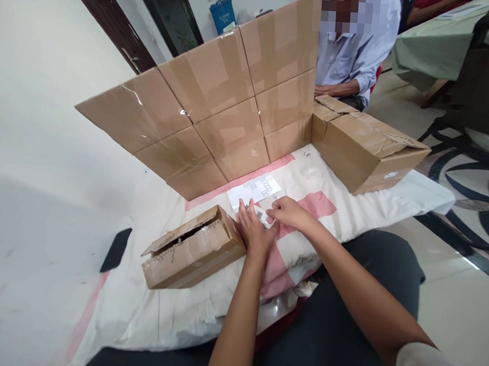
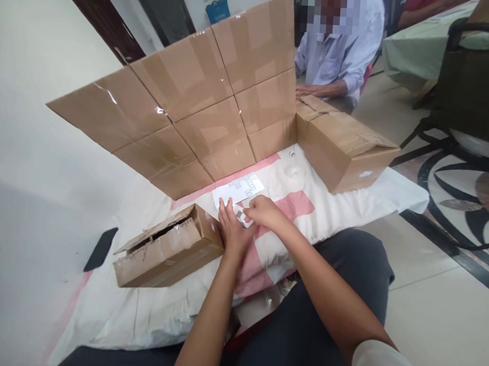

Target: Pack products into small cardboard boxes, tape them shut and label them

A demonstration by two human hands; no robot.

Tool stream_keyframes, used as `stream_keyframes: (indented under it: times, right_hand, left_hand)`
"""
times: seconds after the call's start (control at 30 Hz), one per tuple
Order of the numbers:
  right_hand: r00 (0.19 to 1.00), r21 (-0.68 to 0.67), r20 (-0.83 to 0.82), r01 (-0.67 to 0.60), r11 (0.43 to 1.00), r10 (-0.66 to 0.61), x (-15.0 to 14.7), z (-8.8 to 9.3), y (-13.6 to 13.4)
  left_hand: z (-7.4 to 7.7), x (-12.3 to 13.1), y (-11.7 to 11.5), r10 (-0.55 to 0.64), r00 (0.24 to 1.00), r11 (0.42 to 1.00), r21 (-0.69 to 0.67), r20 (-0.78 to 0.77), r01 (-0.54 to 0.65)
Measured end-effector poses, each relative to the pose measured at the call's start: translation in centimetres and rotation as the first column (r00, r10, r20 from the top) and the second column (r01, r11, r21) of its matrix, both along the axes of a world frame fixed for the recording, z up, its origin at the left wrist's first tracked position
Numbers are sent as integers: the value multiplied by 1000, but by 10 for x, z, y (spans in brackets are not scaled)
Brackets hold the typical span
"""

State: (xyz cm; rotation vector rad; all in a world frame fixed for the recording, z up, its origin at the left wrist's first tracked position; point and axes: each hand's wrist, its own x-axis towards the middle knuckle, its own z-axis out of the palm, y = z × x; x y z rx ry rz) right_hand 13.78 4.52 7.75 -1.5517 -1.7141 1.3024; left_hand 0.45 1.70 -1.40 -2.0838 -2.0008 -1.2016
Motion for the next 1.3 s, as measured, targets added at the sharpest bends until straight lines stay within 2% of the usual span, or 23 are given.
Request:
stream_keyframes:
  times: [0.1,0.2,0.33,0.53,0.77,1.03,1.3]
  right_hand:
    - [978,-50,-209,-28,998,17,11,4,-9]
    - [955,2,-297,-16,1000,16,20,7,-12]
    - [974,34,-226,20,999,-12,25,0,-8]
    - [987,36,-156,-38,999,43,26,-13,-1]
    - [994,-40,-82,-70,997,67,21,-9,-5]
    - [980,-138,-197,-56,989,28,10,-13,-7]
    - [987,-65,-157,-44,997,33,12,-15,-8]
  left_hand:
    - [1,0,0,-1,1000,1000,2,8,1]
    - [0,-1,1,-4,1000,1000,9,13,4]
    - [1,-2,1,-5,1000,1000,6,1,5]
    - [2,-1,1,9,1000,1000,10,-11,-9]
    - [2,-1,2,27,1000,1000,-7,-11,-27]
    - [4,1,0,40,999,999,-8,6,-39]
    - [-4,1,1,90,996,996,-17,3,-90]
